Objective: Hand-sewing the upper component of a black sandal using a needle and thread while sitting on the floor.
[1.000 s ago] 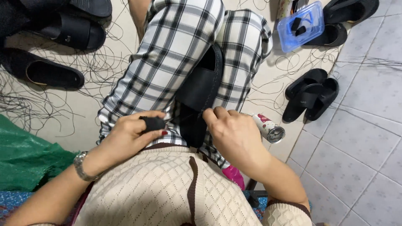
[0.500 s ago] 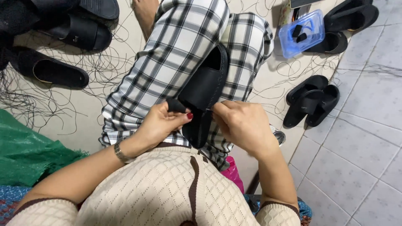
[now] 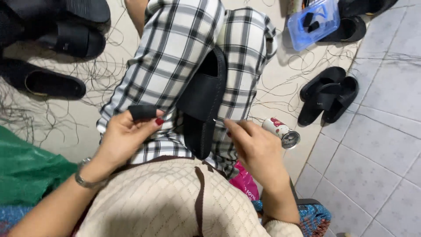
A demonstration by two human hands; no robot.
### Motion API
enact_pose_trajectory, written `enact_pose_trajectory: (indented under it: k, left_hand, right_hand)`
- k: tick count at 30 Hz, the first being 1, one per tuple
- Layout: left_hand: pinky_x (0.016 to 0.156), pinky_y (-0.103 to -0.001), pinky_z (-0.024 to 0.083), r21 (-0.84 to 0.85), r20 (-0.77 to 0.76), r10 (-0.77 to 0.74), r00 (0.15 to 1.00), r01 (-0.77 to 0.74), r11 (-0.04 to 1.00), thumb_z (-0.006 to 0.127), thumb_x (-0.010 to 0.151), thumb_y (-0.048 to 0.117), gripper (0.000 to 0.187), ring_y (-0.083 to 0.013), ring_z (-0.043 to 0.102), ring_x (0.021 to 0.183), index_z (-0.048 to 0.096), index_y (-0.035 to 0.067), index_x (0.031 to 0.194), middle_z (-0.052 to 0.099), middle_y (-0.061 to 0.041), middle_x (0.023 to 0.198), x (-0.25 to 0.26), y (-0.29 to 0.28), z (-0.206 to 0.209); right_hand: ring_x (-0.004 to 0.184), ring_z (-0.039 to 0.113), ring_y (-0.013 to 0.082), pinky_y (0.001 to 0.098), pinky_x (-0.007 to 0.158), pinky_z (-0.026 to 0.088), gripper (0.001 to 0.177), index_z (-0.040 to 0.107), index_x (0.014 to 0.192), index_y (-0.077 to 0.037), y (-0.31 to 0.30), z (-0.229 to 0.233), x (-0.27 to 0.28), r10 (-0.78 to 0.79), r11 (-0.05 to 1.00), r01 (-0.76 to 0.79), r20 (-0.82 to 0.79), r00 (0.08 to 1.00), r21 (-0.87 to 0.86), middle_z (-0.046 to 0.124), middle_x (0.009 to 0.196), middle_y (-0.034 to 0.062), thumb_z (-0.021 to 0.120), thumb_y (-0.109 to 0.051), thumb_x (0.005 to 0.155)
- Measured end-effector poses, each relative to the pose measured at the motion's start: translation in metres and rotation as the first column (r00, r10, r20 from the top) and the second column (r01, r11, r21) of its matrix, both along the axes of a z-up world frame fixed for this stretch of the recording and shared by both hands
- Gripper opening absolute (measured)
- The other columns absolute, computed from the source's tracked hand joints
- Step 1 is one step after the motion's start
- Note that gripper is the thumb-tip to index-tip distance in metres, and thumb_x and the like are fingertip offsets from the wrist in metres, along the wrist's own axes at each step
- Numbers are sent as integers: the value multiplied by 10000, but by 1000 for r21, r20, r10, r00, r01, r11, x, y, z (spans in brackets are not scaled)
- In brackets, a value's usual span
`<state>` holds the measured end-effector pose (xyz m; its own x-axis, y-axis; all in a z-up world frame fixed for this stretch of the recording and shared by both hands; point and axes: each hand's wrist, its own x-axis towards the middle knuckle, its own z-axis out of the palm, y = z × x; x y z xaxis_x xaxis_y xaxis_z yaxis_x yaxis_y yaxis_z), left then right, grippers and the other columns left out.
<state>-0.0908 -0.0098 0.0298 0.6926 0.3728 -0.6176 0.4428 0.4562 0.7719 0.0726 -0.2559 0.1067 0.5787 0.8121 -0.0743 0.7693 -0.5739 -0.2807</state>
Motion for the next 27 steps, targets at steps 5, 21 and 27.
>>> enact_pose_trajectory:
  k: [5, 21, 27]
  left_hand:
    - [758, -291, 605, -30, 84, -120, 989, 123, 992, 744, 852, -42, 235, -90, 663, 805, 735, -30, 1086, 777, -118, 1003, -6, 21, 3]
    - [477, -154, 296, -293, 124, -11, 992, 47, 955, 652, 920, -51, 284, -5, 379, 507, 714, -31, 1196, 633, -51, 720, 8, -25, 8]
    - [735, -216, 581, -195, -24, 57, 998, -61, 979, 795, 841, 5, 292, -86, 710, 770, 708, -13, 1118, 761, -86, 949, 26, -41, -1]
  right_hand:
    - [727, 699, 231, 331, 591, 541, 315, 694, 1221, -250, 9, -5, 4, 119, 993, -118, 52, 991, -31, 685, 897, 27, 609, -179, 927]
    - [577, 707, 289, 376, 472, 560, 188, 655, 1004, -84, 55, -1, 12, 344, 904, -333, -6, 939, -267, 664, 728, 92, 658, -127, 821]
    - [551, 704, 294, 406, 487, 557, 50, 617, 901, -116, 55, 13, 27, 305, 933, -322, -118, 945, -160, 670, 636, 68, 657, -130, 874]
